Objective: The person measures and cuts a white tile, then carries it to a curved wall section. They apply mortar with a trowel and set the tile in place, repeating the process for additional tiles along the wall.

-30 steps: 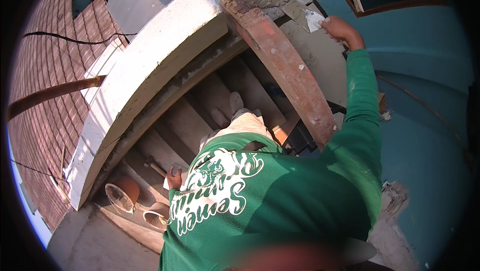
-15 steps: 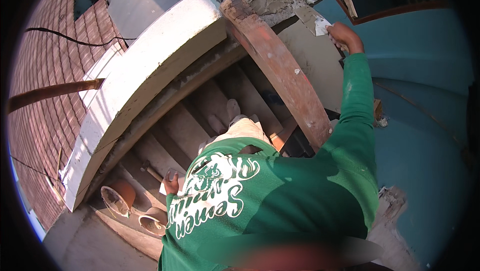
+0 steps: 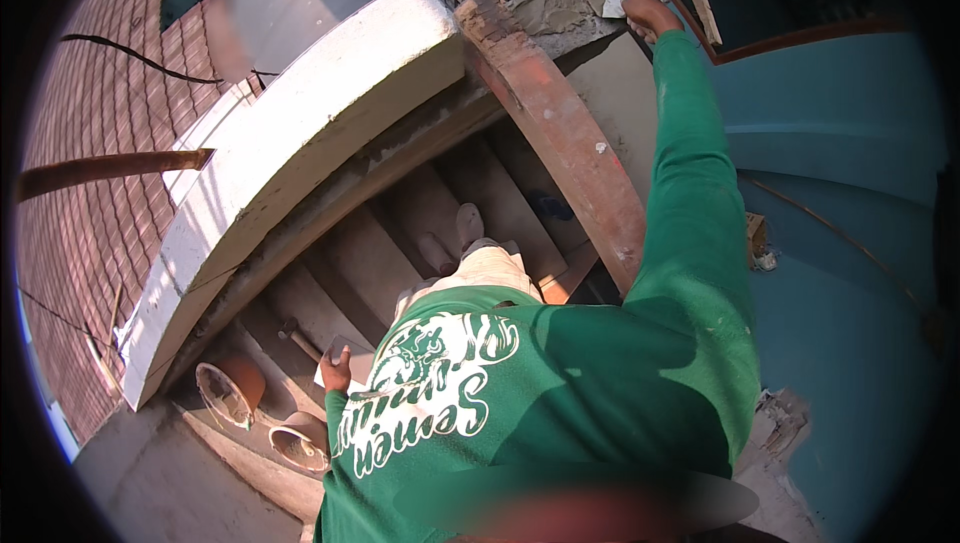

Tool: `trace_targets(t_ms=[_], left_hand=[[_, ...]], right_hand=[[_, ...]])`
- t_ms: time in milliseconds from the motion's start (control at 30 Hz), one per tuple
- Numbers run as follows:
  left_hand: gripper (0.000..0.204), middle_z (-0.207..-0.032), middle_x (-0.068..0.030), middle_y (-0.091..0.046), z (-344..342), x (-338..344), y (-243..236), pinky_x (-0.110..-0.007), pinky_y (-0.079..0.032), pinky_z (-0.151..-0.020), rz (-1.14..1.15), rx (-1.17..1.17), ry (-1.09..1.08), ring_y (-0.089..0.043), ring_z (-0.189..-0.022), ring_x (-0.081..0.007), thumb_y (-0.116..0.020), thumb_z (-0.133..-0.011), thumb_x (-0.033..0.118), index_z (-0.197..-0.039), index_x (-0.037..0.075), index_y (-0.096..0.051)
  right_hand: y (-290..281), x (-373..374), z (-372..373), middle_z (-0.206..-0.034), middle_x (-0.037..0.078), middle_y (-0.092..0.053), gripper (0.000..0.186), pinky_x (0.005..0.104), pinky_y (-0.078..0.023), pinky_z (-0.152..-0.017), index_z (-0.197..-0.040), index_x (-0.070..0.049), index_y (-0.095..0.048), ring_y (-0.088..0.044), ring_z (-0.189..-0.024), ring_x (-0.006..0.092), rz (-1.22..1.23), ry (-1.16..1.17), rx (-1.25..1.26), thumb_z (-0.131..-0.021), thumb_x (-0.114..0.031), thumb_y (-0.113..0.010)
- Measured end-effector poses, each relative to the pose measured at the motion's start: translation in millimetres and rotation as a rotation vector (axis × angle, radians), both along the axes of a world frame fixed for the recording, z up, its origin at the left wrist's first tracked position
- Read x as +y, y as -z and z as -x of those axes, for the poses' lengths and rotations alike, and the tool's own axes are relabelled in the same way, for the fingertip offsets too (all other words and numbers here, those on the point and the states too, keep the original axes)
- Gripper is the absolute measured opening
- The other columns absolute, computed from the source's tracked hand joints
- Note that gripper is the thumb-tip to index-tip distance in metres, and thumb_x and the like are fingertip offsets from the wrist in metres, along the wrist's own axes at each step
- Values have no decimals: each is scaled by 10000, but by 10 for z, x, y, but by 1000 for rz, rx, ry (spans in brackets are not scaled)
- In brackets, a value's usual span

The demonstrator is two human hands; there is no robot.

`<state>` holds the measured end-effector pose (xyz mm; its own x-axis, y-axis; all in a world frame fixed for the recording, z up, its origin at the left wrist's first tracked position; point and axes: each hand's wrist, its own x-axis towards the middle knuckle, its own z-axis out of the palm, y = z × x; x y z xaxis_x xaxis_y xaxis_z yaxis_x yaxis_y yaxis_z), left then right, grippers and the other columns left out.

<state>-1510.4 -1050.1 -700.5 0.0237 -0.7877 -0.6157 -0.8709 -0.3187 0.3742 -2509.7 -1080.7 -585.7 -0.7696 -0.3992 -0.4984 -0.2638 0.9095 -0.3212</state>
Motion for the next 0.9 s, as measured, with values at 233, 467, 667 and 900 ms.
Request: trace_targets(t_ms=[233,467,667,900], left_hand=[[808,-1395,-305,-631,-366,461,132,-453,-483,-1104,-151,-40,-104,-623,-1287,-380,-806,-921,482,-1445,-93,-588],[853,-1213,-272,-706,-416,843,185,-419,-544,-954,-208,-16,-142,-685,-1022,-310,-814,-890,514,-1456,-83,-590],[842,-1342,-295,-656,-526,640,351,-428,-513,-1061,-136,-31,-109,-680,-1175,-351,-839,-896,481,-1440,-106,-577],[758,-1443,-303,-609,-168,231,193,-438,-493,-1100,-97,-24,-98,-633,-1288,-355,-832,-942,383,-1440,-121,-564]], right_hand=[[-15,-76,-526,-1347,280,-682,499,572,-501,-1072,-1267,-44,-746,-625,-1276,492,46,-51,507,-928,-378,-598],[-160,495,-1242,-1295,237,-644,390,551,-537,-998,-1216,-26,-754,-653,-1197,446,48,-262,787,-990,-338,-696],[280,247,-1122,-1266,221,-634,305,546,-545,-979,-1141,-52,-764,-672,-1166,430,-49,-338,789,-986,-308,-705],[-72,95,-1599,-1305,235,-639,425,542,-528,-1007,-1130,3,-746,-662,-1198,414,154,-457,521,-978,-390,-694]])
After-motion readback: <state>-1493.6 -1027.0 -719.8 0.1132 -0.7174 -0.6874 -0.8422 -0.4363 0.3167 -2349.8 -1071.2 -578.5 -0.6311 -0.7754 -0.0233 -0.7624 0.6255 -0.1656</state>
